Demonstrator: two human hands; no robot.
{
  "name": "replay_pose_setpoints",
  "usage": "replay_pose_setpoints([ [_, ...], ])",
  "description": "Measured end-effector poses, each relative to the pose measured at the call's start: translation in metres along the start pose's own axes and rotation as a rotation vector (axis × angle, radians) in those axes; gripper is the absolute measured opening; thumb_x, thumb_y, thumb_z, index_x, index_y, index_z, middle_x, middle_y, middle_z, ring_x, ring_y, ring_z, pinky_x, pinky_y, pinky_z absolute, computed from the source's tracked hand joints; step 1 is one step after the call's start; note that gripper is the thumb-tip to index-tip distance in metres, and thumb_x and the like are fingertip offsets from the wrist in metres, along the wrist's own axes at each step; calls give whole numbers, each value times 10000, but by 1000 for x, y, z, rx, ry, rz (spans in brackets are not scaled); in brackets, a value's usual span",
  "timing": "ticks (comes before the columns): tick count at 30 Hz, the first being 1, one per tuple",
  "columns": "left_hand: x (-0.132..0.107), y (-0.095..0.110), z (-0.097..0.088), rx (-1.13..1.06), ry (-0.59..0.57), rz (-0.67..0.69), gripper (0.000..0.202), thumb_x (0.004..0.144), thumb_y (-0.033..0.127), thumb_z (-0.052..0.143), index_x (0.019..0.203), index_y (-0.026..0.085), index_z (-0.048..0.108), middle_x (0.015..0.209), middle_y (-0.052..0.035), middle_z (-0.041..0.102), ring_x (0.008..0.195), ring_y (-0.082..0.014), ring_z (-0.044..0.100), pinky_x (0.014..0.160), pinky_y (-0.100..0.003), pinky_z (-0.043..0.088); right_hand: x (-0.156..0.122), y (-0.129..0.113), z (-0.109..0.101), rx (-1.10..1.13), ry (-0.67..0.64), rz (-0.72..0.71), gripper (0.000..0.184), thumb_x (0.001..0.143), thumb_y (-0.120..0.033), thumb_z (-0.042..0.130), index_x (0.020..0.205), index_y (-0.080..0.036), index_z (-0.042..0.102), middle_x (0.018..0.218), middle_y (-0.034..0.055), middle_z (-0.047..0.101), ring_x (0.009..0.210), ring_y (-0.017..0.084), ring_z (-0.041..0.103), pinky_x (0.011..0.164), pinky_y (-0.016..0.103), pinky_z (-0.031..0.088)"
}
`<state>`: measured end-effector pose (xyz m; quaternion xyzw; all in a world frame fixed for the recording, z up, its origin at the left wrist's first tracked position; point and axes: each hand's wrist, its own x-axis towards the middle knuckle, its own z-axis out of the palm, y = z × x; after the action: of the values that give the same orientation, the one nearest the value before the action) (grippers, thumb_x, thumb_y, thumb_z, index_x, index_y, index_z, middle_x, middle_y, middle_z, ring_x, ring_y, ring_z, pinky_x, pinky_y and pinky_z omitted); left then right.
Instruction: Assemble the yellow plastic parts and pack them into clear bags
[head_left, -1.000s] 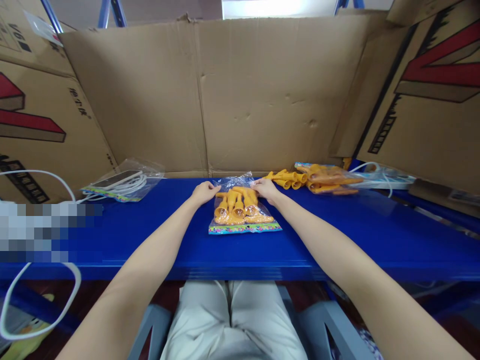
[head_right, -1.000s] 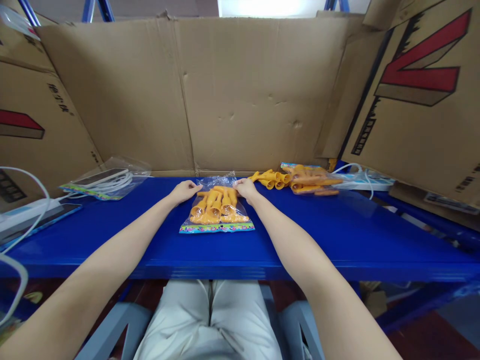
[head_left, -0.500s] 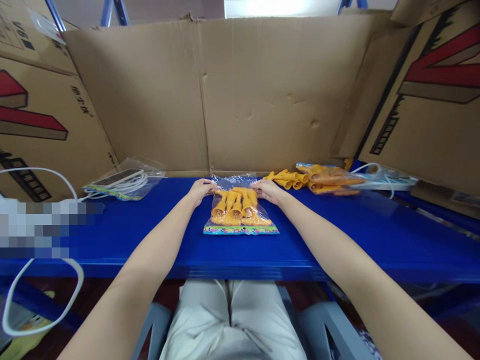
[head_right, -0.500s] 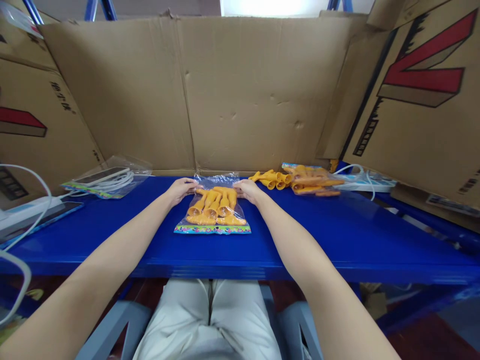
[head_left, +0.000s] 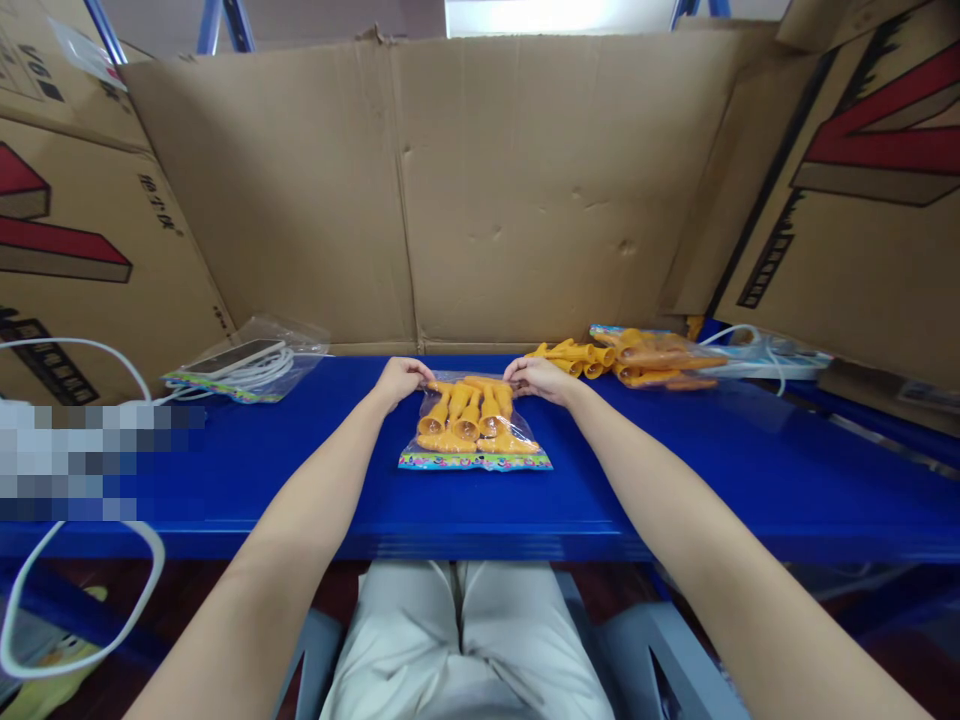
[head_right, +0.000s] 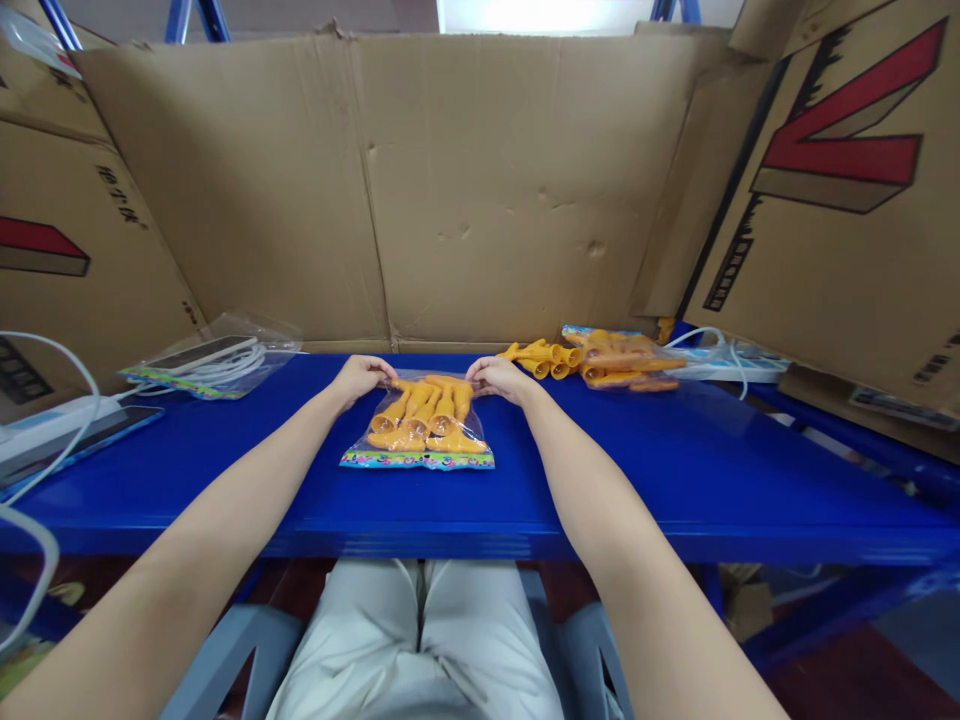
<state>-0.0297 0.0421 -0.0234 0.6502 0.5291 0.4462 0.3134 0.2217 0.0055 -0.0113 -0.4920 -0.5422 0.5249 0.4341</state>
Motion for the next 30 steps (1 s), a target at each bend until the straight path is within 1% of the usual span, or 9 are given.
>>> replay_pose_setpoints([
  [6, 1, -1, -4, 478, -4, 325, 245, 601, 51, 420, 499, 196, 588, 588, -25, 632, 665, -177, 611, 698, -280, 463, -3, -4, 2, -29, -31, -22, 328, 754, 79, 369, 557, -120, 539, 472, 8, 548, 446, 83, 533, 511, 202, 504],
  [9, -2, 3, -6, 677, -13, 441, 229, 593, 40, 415, 501, 200, 550, 641, -27, 623, 688, -169, 585, 678, -259, 434, -2, -2, 4, -15, -51, -3, 326, 856, -61, 420, 554, -126, 524, 478, 27, 553, 447, 94, 536, 506, 218, 513],
  [11, -4, 7, -7, 757, -11, 520, 214, 604, 39, 418, 531, 195, 544, 679, -30, 611, 690, -165, 567, 654, -253, 420, 0, 0, 5, -56, -51, -11, 312, 871, -209, 540, 569, -142, 499, 462, 18, 540, 440, 102, 540, 490, 226, 513],
  [14, -8, 12, -8, 801, 12, 618, 214, 643, 39, 408, 574, 187, 546, 717, -38, 594, 686, -160, 552, 636, -253, 406, 1, 2, 3, -107, -64, -48, 324, 734, -295, 740, 625, -167, 463, 454, -17, 530, 423, 105, 541, 452, 217, 492],
  [16, -11, 15, -8, 808, 43, 667, 228, 669, 34, 393, 599, 185, 549, 744, -43, 594, 693, -158, 549, 639, -252, 404, 1, 0, -2, -87, -144, -51, 299, 695, -288, 775, 702, -163, 504, 471, -34, 540, 415, 94, 531, 438, 201, 471],
  [19, -14, 21, -6, 815, 82, 739, 253, 706, 27, 375, 644, 185, 562, 796, -46, 600, 714, -155, 552, 649, -247, 407, -1, -4, -10, -58, -344, 9, 232, 733, -284, 741, 842, -141, 595, 513, -36, 566, 431, 81, 524, 438, 186, 452],
  [21, -16, 24, -4, 828, 93, 777, 263, 726, 23, 372, 673, 184, 573, 836, -47, 606, 729, -153, 559, 658, -244, 412, -2, -6, -13, -40, -434, 64, 196, 749, -266, 718, 851, -133, 617, 597, -8, 621, 500, 93, 570, 476, 193, 471],
  [25, -19, 29, 0, 862, 88, 802, 267, 746, 21, 383, 728, 181, 596, 900, -48, 616, 759, -154, 581, 668, -242, 428, -4, -6, -10, 44, -482, 102, 130, 738, -192, 712, 777, -143, 599, 768, 18, 688, 672, 112, 647, 620, 209, 520],
  [30, -20, 32, 4, 814, 76, 767, 274, 773, 33, 396, 752, 185, 623, 969, -44, 626, 826, -159, 606, 719, -249, 458, -8, -7, -1, 30, -537, 164, 156, 778, -187, 676, 917, -130, 633, 822, 43, 711, 690, 128, 662, 646, 235, 540],
])
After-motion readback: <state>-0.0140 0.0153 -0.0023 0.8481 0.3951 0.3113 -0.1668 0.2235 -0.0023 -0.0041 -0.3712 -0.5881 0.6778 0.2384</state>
